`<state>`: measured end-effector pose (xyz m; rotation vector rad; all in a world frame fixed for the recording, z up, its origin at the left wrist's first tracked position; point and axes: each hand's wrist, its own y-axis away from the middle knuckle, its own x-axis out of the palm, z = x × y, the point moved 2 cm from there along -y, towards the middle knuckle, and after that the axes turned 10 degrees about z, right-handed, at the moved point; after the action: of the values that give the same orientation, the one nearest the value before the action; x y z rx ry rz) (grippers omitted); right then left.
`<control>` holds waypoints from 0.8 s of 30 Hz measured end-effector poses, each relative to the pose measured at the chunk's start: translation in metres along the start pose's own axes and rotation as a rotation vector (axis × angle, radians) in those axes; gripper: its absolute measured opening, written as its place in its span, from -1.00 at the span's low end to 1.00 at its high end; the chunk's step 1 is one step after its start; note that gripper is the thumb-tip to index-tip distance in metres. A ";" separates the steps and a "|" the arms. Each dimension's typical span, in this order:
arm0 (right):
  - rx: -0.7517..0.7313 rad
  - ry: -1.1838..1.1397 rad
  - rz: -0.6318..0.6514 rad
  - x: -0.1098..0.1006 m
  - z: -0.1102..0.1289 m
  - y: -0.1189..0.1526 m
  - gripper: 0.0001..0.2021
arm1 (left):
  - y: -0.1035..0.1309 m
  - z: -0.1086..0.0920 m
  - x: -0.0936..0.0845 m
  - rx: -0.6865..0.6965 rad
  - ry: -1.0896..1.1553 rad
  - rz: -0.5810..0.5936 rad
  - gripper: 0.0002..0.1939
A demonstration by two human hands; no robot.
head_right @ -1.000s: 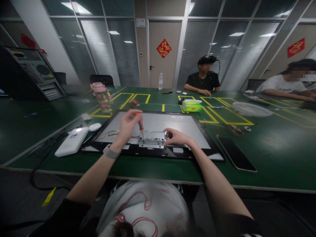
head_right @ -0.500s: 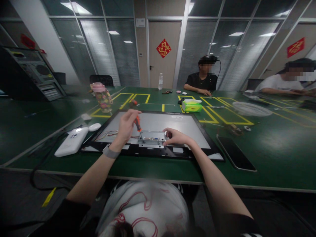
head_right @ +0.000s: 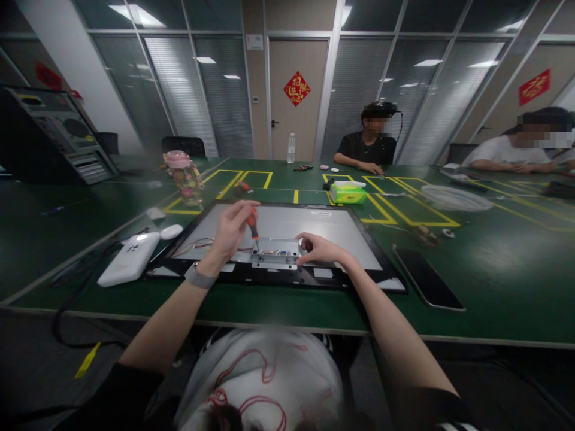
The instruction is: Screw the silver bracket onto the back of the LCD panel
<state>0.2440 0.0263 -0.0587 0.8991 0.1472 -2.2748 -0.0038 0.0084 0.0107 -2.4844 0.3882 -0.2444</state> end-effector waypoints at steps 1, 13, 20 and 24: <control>-0.001 -0.001 0.000 0.000 0.000 0.000 -0.29 | 0.000 -0.001 0.001 -0.004 0.036 0.007 -0.76; 0.003 0.003 0.006 0.000 0.005 0.001 -0.29 | -0.001 0.005 -0.002 0.004 -0.035 -0.022 -0.75; 0.013 0.017 0.001 0.000 0.007 0.002 -0.29 | -0.003 0.001 0.003 0.008 0.121 0.019 -0.74; 0.028 0.068 0.009 -0.001 0.009 0.005 -0.29 | -0.002 0.005 -0.001 0.013 0.018 -0.038 -0.78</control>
<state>0.2429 0.0198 -0.0499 0.9906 0.1411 -2.2443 -0.0029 0.0132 0.0081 -2.4805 0.3458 -0.2845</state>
